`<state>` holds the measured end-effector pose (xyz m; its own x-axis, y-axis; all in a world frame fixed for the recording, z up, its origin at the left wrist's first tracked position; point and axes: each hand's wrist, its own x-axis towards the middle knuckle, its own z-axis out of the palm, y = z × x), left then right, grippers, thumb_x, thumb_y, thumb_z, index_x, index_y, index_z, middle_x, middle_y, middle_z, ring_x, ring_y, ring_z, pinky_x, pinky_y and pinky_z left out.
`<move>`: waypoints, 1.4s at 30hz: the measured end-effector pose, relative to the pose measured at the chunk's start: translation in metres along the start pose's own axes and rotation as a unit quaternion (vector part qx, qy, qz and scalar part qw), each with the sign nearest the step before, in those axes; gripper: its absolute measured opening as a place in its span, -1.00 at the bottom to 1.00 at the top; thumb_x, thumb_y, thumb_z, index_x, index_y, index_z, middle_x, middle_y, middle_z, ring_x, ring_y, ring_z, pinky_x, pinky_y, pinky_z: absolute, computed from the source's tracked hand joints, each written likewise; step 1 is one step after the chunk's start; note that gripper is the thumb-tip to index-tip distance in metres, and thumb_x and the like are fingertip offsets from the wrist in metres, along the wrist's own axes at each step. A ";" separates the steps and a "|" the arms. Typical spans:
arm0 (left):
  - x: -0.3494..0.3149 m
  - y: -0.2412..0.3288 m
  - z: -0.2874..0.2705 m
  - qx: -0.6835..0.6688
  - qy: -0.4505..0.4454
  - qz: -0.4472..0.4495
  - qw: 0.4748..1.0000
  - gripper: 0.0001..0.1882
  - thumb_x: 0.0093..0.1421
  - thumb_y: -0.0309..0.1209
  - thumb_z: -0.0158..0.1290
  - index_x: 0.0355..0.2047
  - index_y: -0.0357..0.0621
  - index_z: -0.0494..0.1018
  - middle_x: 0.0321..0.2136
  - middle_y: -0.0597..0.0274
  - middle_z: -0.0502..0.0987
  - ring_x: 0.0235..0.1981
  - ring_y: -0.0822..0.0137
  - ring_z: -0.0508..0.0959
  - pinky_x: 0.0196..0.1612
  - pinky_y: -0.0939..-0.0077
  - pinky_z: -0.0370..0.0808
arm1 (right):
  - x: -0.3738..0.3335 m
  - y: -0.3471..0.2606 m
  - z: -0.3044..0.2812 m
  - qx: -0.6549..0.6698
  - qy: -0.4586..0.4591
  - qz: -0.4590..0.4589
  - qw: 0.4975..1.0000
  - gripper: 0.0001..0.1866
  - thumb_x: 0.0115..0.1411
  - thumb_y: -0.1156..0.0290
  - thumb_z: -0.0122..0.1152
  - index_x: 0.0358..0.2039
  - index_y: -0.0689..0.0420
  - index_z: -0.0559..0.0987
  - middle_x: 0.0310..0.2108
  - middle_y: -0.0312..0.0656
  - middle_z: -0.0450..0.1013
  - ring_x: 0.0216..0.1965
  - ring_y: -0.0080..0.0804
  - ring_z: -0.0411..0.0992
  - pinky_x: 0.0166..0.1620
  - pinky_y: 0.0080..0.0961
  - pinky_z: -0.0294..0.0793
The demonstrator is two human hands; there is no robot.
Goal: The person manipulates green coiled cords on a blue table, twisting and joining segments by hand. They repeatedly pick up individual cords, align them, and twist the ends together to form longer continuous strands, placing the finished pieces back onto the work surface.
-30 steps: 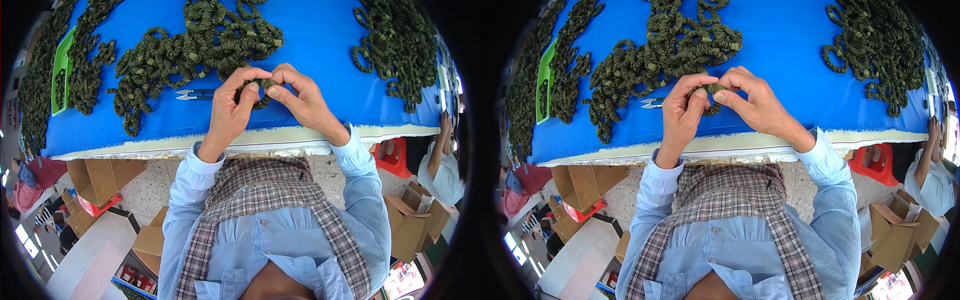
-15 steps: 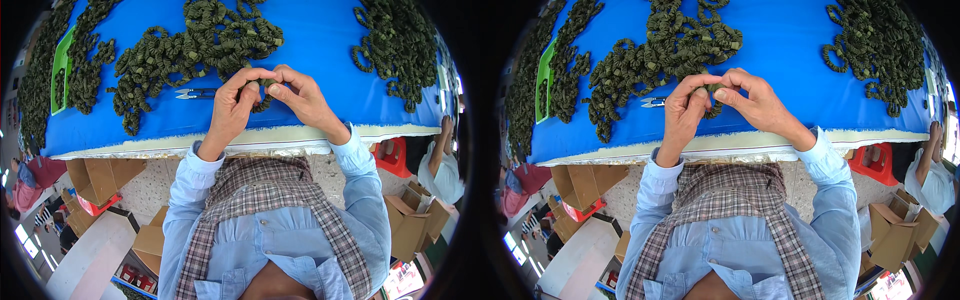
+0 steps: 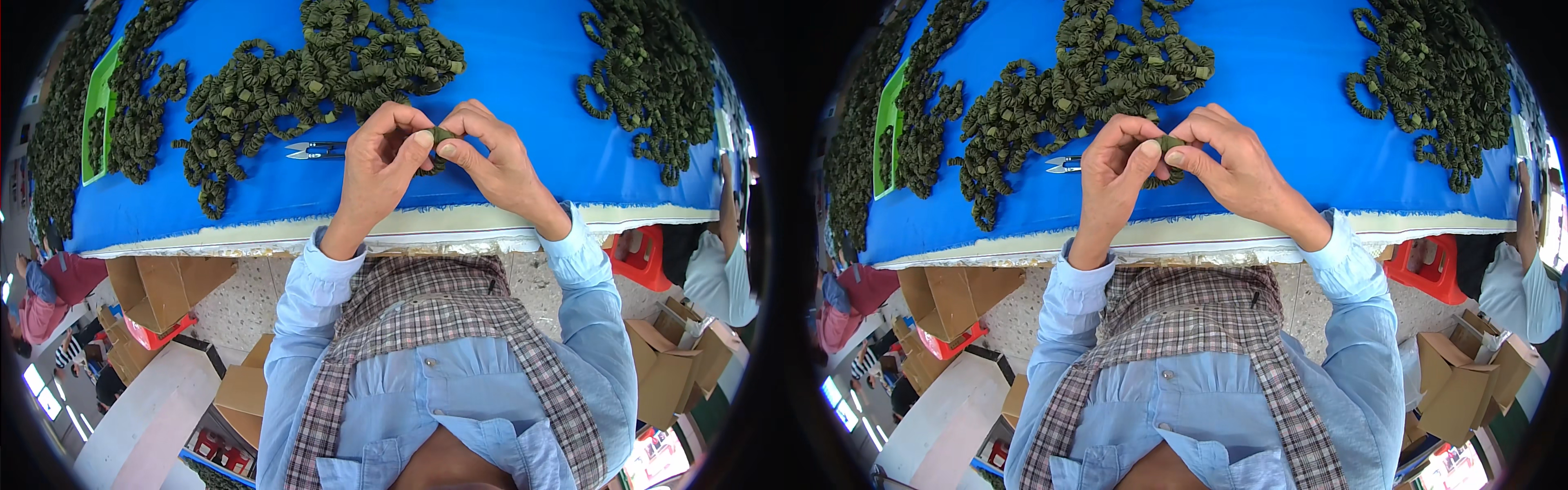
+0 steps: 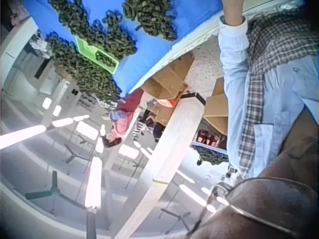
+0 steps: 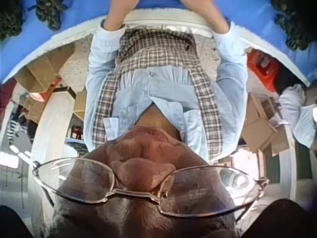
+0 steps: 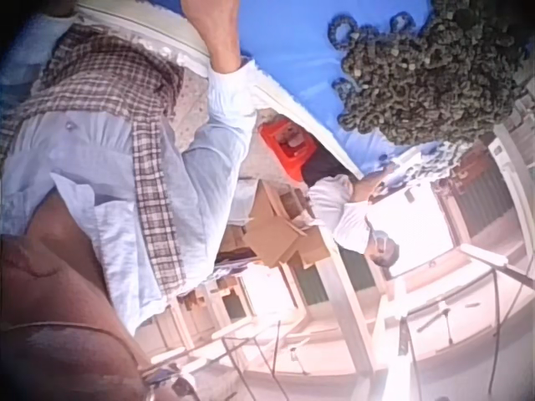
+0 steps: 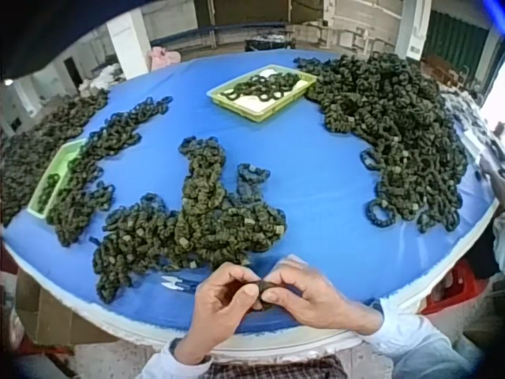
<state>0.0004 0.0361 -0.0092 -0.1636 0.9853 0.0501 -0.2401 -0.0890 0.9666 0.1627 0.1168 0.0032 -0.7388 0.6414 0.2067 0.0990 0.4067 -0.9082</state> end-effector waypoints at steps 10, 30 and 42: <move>0.004 0.000 -0.006 -0.057 -0.037 -0.038 0.997 -0.88 0.23 -0.45 0.06 -0.28 -0.22 0.39 -0.43 0.22 0.53 -0.46 0.47 0.52 -0.37 0.63 0.46 | -0.001 0.002 0.000 0.016 -0.014 0.005 1.000 -0.76 0.24 0.26 0.09 -0.36 0.21 0.50 -0.48 -0.21 0.35 -0.36 -0.31 0.27 -0.25 -0.40 0.29; 0.004 0.003 -0.007 -0.050 -0.021 -0.069 0.996 -0.94 0.16 -0.61 0.04 -0.34 -0.27 0.41 -0.47 0.25 0.49 -0.50 0.49 0.54 -0.44 0.63 0.52 | 0.002 -0.003 -0.001 -0.057 -0.021 -0.046 0.997 -0.78 0.22 0.25 0.11 -0.43 0.13 0.50 -0.51 -0.27 0.35 -0.41 -0.31 0.23 -0.24 -0.43 0.24; 0.003 0.001 -0.006 -0.070 -0.012 -0.068 0.995 -0.93 0.17 -0.57 0.08 -0.34 -0.26 0.41 -0.48 0.28 0.49 -0.49 0.51 0.54 -0.46 0.66 0.51 | 0.002 -0.004 0.002 -0.046 -0.024 -0.039 0.998 -0.79 0.22 0.27 0.13 -0.46 0.13 0.51 -0.50 -0.30 0.42 -0.40 -0.35 0.27 -0.21 -0.44 0.27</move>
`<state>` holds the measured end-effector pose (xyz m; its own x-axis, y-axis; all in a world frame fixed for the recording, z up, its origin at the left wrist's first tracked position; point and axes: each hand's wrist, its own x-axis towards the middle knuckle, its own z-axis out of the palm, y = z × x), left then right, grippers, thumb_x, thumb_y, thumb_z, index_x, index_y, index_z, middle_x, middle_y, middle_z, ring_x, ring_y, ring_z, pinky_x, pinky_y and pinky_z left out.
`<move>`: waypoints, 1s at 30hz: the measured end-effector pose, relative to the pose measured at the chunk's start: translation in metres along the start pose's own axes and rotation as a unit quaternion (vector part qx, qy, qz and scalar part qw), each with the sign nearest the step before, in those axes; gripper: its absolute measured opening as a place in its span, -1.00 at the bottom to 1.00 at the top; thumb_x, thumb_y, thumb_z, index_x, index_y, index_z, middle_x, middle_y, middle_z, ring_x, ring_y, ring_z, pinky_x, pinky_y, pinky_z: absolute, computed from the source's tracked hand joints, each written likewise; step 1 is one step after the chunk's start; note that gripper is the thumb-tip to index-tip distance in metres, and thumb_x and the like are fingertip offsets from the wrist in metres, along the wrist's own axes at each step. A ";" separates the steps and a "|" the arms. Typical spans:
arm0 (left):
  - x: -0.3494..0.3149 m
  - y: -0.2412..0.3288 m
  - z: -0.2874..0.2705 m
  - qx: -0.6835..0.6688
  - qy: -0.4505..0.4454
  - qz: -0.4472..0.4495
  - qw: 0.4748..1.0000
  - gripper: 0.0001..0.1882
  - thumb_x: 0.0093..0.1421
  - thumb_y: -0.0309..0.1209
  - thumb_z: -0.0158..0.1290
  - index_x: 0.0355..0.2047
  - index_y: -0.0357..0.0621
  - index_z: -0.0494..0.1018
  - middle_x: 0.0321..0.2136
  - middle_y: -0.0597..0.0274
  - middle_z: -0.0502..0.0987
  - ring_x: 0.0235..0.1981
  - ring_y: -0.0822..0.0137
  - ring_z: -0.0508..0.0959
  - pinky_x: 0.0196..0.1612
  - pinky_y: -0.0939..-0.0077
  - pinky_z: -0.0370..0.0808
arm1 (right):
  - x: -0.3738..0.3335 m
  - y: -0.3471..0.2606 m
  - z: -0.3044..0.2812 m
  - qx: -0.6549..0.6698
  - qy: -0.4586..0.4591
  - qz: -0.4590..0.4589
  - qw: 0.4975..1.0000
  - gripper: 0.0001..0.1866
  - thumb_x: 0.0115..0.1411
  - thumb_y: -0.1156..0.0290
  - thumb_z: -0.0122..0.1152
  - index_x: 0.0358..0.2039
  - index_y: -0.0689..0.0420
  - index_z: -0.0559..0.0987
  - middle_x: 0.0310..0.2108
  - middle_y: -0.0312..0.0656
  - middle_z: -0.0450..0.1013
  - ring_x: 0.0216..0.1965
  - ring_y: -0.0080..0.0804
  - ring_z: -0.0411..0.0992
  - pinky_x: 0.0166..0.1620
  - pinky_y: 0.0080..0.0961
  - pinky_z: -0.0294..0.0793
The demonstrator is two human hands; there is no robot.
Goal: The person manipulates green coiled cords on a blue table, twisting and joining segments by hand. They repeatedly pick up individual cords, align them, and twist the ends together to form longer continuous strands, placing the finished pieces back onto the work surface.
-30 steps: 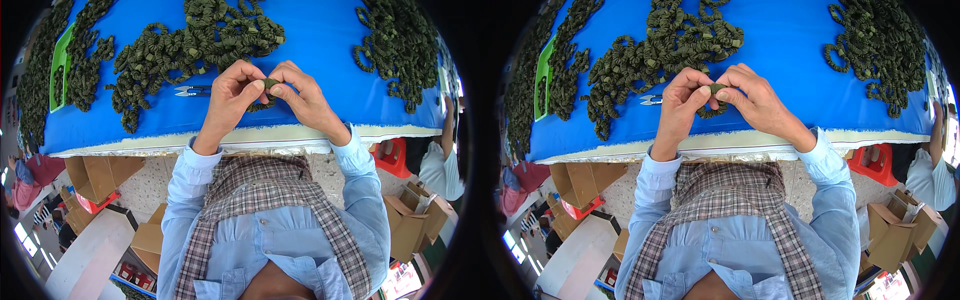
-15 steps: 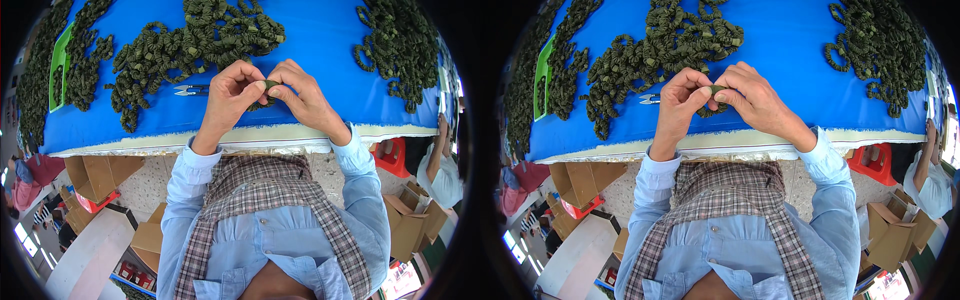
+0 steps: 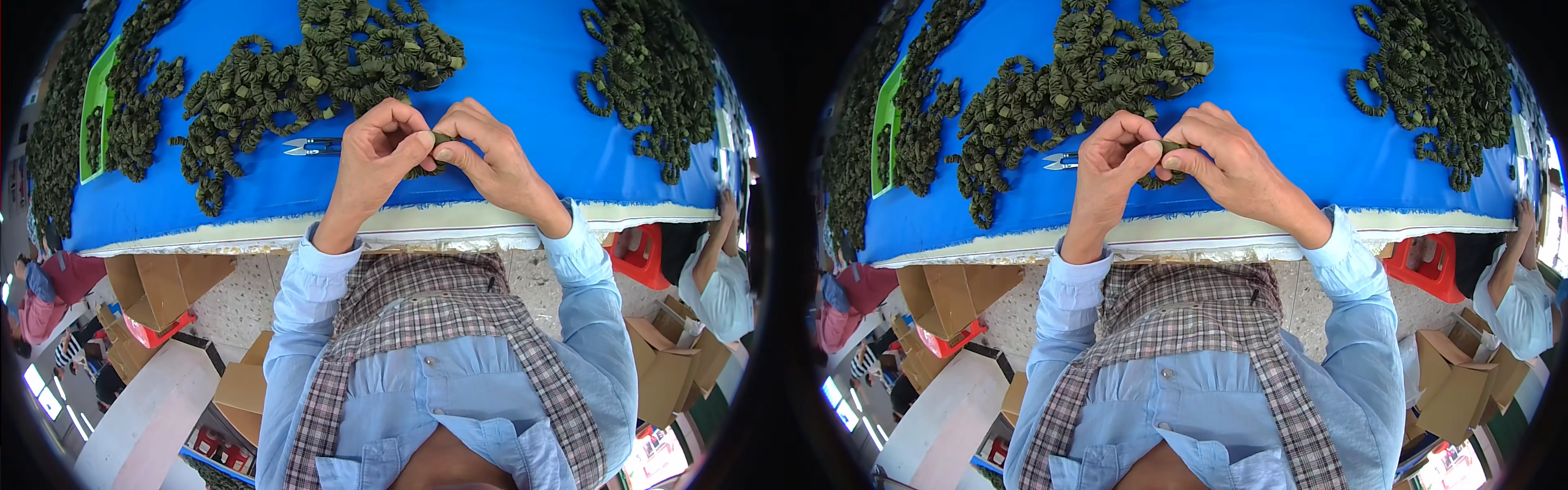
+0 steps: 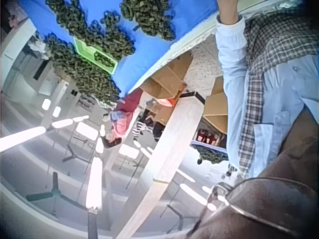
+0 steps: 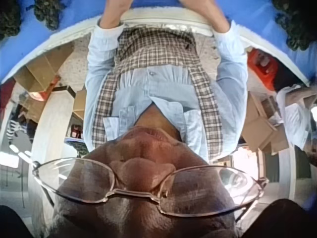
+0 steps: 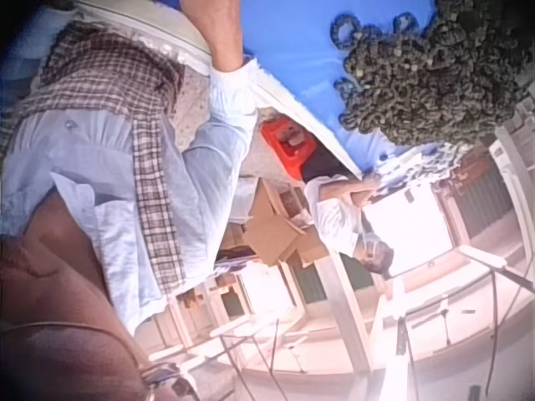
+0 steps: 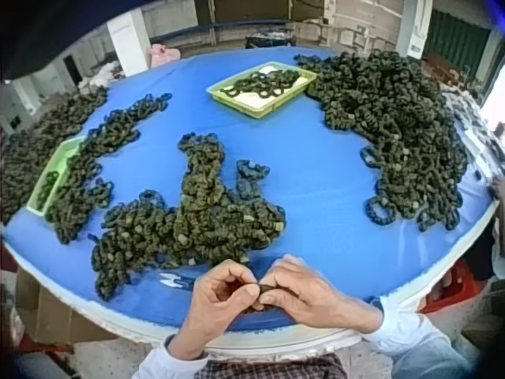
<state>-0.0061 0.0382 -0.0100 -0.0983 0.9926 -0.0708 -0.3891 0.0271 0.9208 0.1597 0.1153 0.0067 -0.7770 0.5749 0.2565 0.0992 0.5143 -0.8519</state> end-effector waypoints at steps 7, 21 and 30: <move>-0.001 -0.001 -0.004 -0.013 -0.016 0.002 1.000 -0.89 0.25 -0.46 0.03 -0.30 -0.27 0.41 -0.42 0.20 0.53 -0.47 0.45 0.54 -0.38 0.58 0.52 | -0.002 0.005 -0.001 0.050 -0.004 0.037 0.998 -0.74 0.22 0.24 0.13 -0.38 0.20 0.52 -0.47 -0.23 0.40 -0.37 -0.33 0.29 -0.25 -0.41 0.30; -0.012 0.000 -0.008 -0.043 0.005 -0.018 0.999 -0.70 0.26 -0.49 -0.06 -0.01 -0.35 0.34 -0.16 0.08 0.51 -0.19 0.33 0.54 -0.09 0.45 0.49 | -0.005 0.009 0.001 0.185 0.022 0.127 0.974 -0.77 0.29 0.33 0.07 -0.27 0.26 0.51 -0.37 -0.26 0.42 -0.27 -0.49 0.33 -0.16 -0.52 0.33; -0.018 0.005 -0.009 -0.051 0.021 -0.017 0.998 -0.72 0.24 -0.51 -0.02 -0.04 -0.32 0.35 -0.20 0.10 0.52 -0.22 0.33 0.55 -0.11 0.45 0.50 | -0.004 0.010 0.003 0.228 0.041 0.154 0.961 -0.79 0.30 0.34 0.07 -0.24 0.25 0.51 -0.40 -0.37 0.39 -0.34 -0.67 0.27 -0.25 -0.66 0.30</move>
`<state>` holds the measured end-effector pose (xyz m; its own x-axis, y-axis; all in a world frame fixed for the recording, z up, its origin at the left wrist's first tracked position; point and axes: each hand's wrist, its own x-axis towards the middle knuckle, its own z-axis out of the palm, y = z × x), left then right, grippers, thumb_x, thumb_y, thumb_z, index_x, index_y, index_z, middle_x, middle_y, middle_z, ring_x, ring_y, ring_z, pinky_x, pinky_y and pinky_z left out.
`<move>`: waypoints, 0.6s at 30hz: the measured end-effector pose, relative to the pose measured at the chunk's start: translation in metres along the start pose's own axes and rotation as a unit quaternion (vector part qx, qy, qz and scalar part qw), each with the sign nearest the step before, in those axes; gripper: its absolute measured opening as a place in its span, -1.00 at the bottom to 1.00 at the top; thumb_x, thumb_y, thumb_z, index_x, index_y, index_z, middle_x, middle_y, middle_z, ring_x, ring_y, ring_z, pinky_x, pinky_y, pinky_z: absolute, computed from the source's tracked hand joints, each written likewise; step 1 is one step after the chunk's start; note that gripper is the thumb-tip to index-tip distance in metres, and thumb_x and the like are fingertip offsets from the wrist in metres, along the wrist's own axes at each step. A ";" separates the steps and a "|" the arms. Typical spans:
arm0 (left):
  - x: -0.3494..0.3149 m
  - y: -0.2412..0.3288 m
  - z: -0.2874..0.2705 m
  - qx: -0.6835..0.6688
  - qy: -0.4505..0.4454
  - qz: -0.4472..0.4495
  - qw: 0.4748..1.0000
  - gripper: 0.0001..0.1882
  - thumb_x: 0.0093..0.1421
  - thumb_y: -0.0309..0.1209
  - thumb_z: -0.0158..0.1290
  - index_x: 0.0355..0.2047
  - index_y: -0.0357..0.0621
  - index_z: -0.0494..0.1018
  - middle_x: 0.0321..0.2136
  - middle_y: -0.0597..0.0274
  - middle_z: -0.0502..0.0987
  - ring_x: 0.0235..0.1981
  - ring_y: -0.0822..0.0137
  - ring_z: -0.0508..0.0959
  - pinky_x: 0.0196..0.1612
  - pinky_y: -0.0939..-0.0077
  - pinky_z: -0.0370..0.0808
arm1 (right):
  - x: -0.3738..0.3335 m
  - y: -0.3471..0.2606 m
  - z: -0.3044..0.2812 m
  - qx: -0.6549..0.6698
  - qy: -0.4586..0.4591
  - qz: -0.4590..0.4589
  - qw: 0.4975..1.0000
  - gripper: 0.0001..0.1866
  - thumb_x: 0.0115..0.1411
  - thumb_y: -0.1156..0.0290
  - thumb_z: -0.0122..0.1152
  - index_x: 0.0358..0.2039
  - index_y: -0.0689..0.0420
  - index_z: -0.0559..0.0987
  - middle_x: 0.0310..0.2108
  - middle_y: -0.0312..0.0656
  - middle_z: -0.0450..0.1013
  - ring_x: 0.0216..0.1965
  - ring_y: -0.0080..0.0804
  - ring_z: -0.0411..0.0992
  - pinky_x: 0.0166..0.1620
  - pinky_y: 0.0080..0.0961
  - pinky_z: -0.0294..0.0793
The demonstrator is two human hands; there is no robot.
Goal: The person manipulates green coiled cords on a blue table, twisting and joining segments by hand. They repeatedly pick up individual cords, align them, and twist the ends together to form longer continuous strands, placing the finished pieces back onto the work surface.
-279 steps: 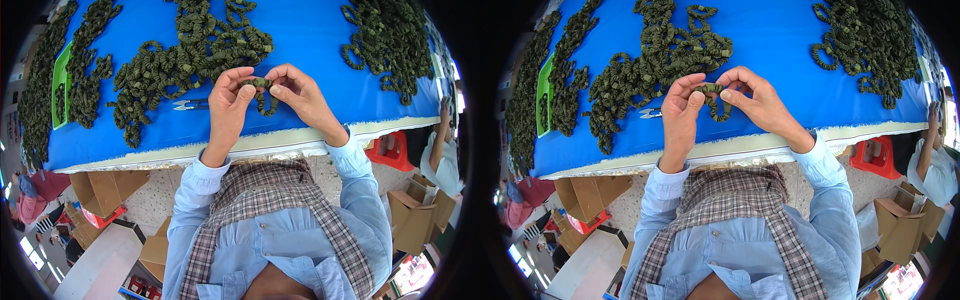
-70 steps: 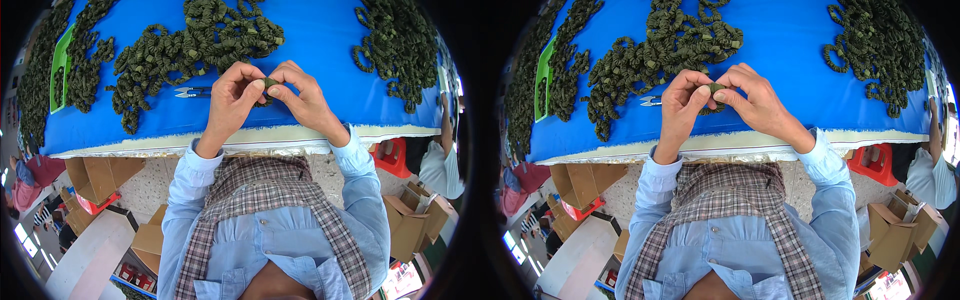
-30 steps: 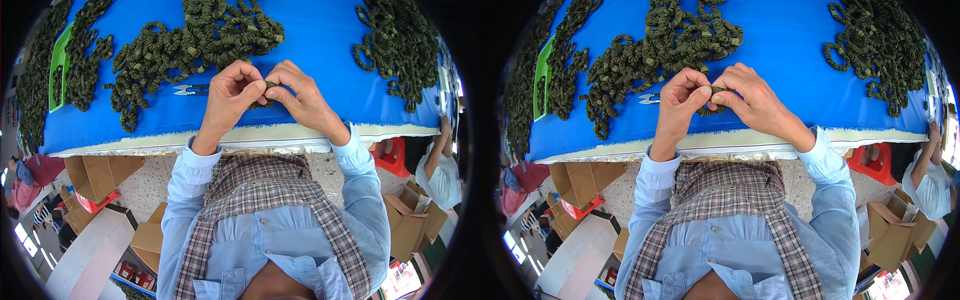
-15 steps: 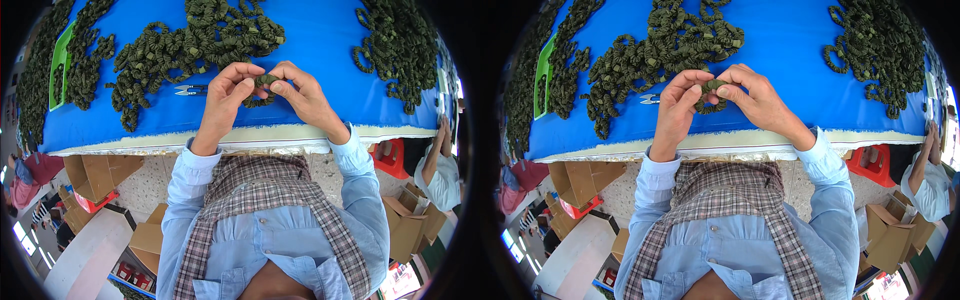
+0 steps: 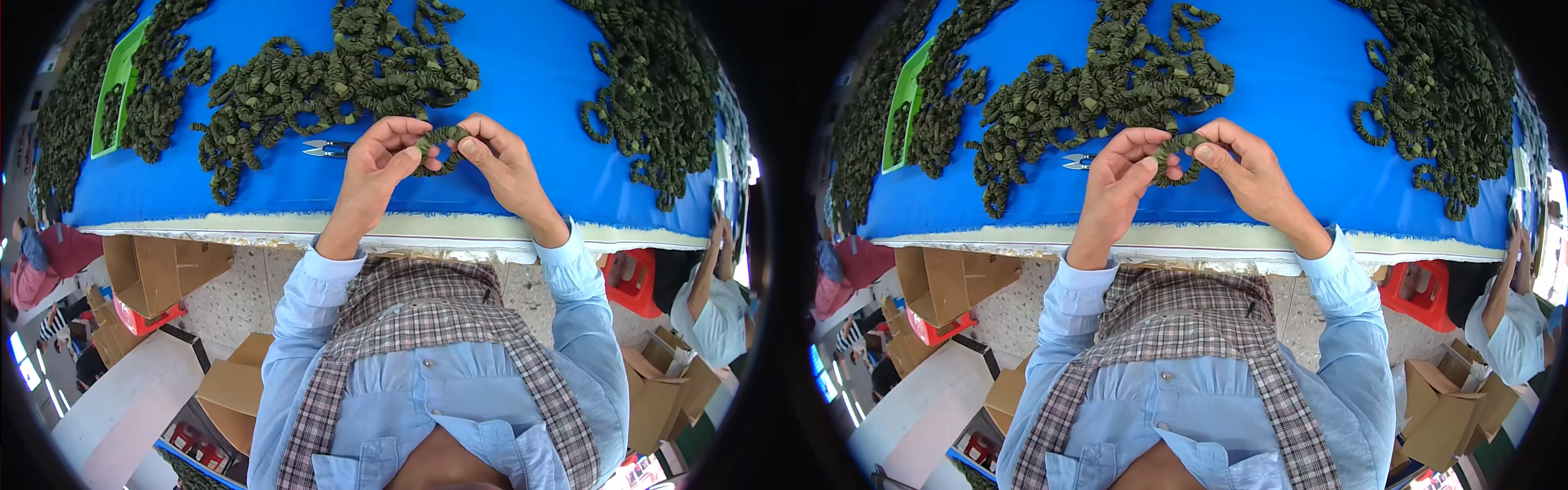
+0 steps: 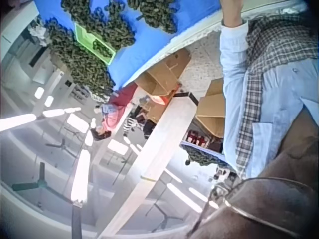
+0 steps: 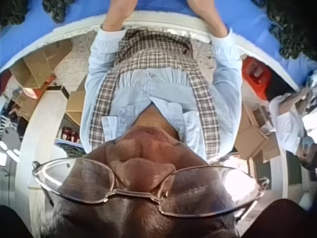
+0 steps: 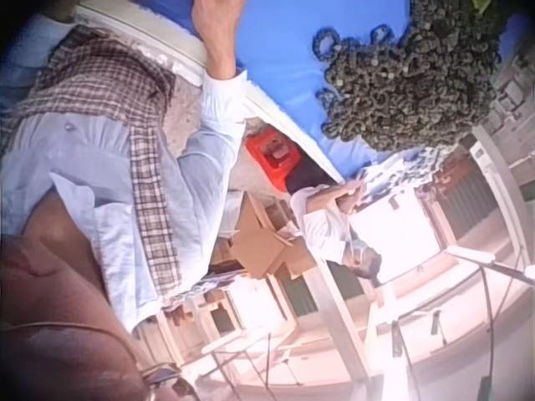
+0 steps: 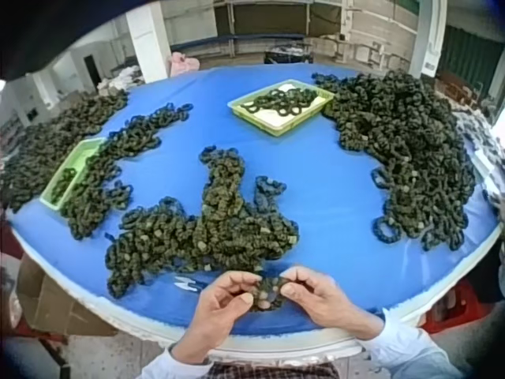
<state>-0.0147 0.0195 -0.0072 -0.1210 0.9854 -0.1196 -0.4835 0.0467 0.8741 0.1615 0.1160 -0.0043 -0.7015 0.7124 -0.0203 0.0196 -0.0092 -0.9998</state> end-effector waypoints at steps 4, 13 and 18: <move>-0.001 -0.003 0.000 -0.014 0.007 0.000 1.000 -0.75 0.24 -0.55 -0.06 -0.07 -0.28 0.37 -0.28 0.13 0.53 -0.27 0.35 0.54 -0.16 0.45 0.50 | -0.003 -0.001 0.000 -0.035 -0.010 -0.015 0.999 -0.82 0.30 0.37 0.06 -0.25 0.25 0.49 -0.43 -0.40 0.36 -0.37 -0.70 0.24 -0.31 -0.69 0.26; 0.004 -0.005 0.003 -0.045 0.002 0.024 0.999 -0.86 0.24 -0.50 0.00 -0.20 -0.25 0.35 -0.41 0.25 0.46 -0.44 0.51 0.45 -0.24 0.49 0.50 | -0.004 -0.007 0.003 0.020 -0.021 0.015 0.999 -0.78 0.32 0.30 0.04 -0.31 0.21 0.45 -0.38 -0.40 0.33 -0.38 -0.70 0.21 -0.32 -0.74 0.20; 0.006 -0.006 0.005 -0.111 0.004 0.041 0.993 -0.80 0.24 -0.39 0.08 -0.21 -0.22 0.35 -0.47 0.26 0.43 -0.57 0.57 0.32 -0.47 0.59 0.37 | -0.004 -0.008 0.006 0.114 -0.031 0.038 0.992 -0.76 0.32 0.26 0.04 -0.32 0.20 0.45 -0.35 -0.35 0.34 -0.28 -0.64 0.25 -0.18 -0.67 0.23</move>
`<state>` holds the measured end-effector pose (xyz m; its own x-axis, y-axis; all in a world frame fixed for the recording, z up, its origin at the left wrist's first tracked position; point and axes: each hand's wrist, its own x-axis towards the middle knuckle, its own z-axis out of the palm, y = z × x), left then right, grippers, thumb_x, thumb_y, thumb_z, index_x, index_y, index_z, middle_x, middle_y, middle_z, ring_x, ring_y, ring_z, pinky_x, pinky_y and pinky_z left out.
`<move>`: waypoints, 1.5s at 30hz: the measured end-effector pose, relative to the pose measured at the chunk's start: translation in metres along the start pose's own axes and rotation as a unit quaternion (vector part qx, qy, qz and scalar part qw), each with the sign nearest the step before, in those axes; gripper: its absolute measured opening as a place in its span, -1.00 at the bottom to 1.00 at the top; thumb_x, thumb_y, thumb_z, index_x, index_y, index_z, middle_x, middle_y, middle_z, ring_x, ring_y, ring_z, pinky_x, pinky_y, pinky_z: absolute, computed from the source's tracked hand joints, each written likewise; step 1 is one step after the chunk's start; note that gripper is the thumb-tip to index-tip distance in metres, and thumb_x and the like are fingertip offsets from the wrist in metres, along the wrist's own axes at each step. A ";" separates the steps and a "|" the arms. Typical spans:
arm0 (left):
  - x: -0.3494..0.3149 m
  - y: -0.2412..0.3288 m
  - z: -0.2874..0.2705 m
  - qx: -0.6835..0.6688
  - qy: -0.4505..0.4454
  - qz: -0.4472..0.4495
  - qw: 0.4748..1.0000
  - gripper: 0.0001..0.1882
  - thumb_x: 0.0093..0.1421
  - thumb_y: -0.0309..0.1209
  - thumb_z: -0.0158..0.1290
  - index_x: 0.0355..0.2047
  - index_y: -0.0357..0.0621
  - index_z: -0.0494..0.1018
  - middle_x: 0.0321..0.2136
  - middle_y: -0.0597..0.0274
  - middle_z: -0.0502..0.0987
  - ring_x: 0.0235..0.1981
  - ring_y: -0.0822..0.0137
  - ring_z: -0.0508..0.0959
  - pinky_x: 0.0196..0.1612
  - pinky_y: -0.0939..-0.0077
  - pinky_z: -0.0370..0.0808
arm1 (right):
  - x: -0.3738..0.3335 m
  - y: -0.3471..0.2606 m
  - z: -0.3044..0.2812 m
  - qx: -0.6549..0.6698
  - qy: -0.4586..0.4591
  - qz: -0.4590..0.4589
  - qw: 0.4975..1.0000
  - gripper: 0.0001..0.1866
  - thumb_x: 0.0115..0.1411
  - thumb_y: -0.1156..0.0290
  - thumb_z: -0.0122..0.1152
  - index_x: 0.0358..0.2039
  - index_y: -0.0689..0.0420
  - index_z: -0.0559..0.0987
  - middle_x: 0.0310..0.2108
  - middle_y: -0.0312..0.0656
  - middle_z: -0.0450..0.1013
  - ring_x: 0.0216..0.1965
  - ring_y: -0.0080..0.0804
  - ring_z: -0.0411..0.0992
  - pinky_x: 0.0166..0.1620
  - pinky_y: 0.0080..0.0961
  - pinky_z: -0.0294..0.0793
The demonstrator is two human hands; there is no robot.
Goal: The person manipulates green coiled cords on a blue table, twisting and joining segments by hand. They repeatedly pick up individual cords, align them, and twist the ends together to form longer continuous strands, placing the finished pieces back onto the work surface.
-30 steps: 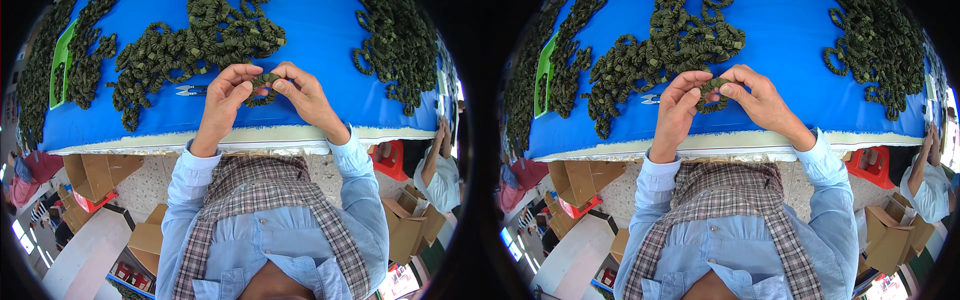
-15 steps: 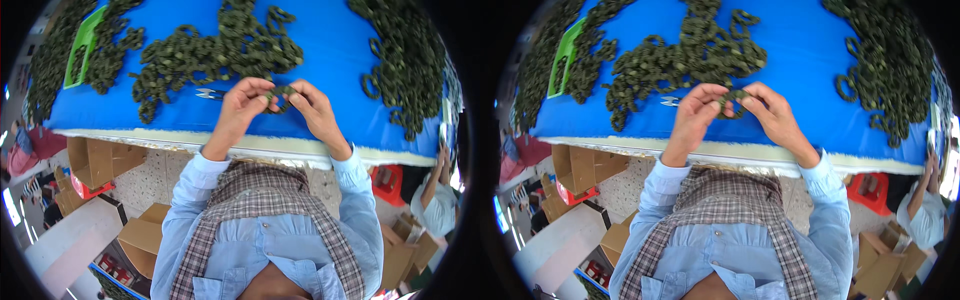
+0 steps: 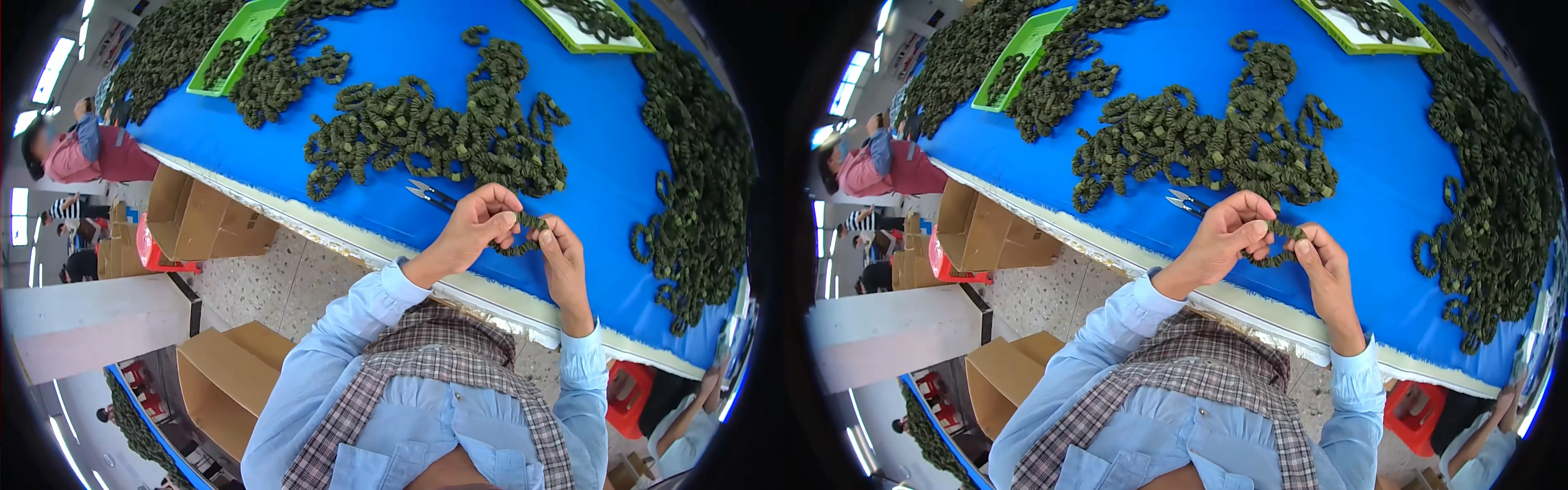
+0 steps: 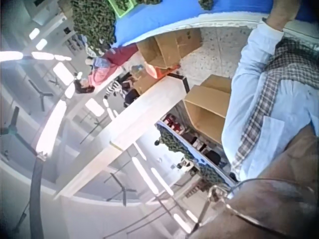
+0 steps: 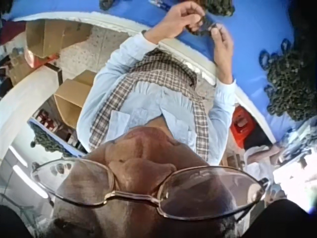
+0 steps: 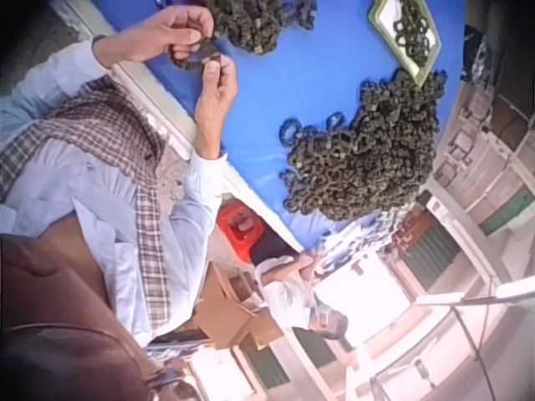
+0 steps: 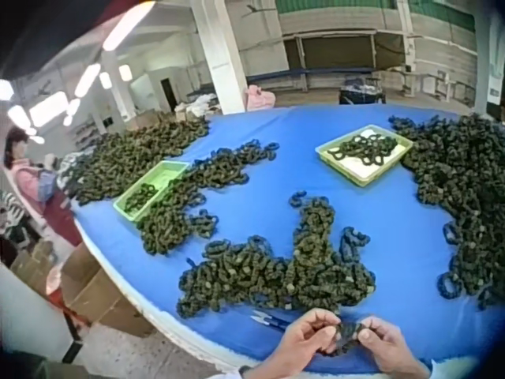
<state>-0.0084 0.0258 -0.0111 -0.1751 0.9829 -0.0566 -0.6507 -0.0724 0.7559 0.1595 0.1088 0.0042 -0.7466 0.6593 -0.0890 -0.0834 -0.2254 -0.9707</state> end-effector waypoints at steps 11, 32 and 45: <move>-0.004 0.004 -0.005 -0.100 -0.035 -0.089 0.990 -0.81 0.32 -0.29 -0.01 -0.25 -0.14 0.33 -0.57 0.31 0.43 -0.67 0.62 0.21 -0.54 0.62 0.28 | 0.003 -0.002 -0.006 0.145 0.004 -0.014 0.989 -0.77 0.25 0.27 0.12 -0.37 0.20 0.45 -0.31 -0.28 0.33 -0.27 -0.57 0.27 -0.12 -0.58 0.22; -0.016 0.047 -0.015 0.133 -0.044 0.013 0.990 -0.67 0.27 -0.47 -0.03 0.02 -0.30 0.33 -0.23 0.17 0.53 -0.18 0.45 0.52 -0.09 0.56 0.40 | 0.017 0.031 -0.008 -0.242 0.052 -0.135 0.959 -0.58 0.27 0.06 0.09 -0.21 0.24 0.44 -0.35 -0.26 0.33 -0.36 -0.54 0.28 -0.30 -0.63 0.26; -0.040 0.153 -0.121 -0.003 0.169 0.119 0.978 -0.76 0.28 -0.38 -0.05 -0.07 -0.13 0.33 -0.18 0.21 0.49 -0.13 0.36 0.49 -0.03 0.35 0.43 | 0.022 0.037 0.001 -0.265 0.093 -0.095 0.955 -0.67 0.27 0.17 0.12 -0.28 0.25 0.48 -0.44 -0.31 0.31 -0.41 -0.61 0.29 -0.39 -0.68 0.22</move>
<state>-0.1904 -0.0454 0.0278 -0.5553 0.8265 -0.0930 -0.5665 -0.2939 0.7699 0.1389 0.1144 -0.0333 -0.6164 0.7796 0.1103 0.1775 0.2741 -0.9452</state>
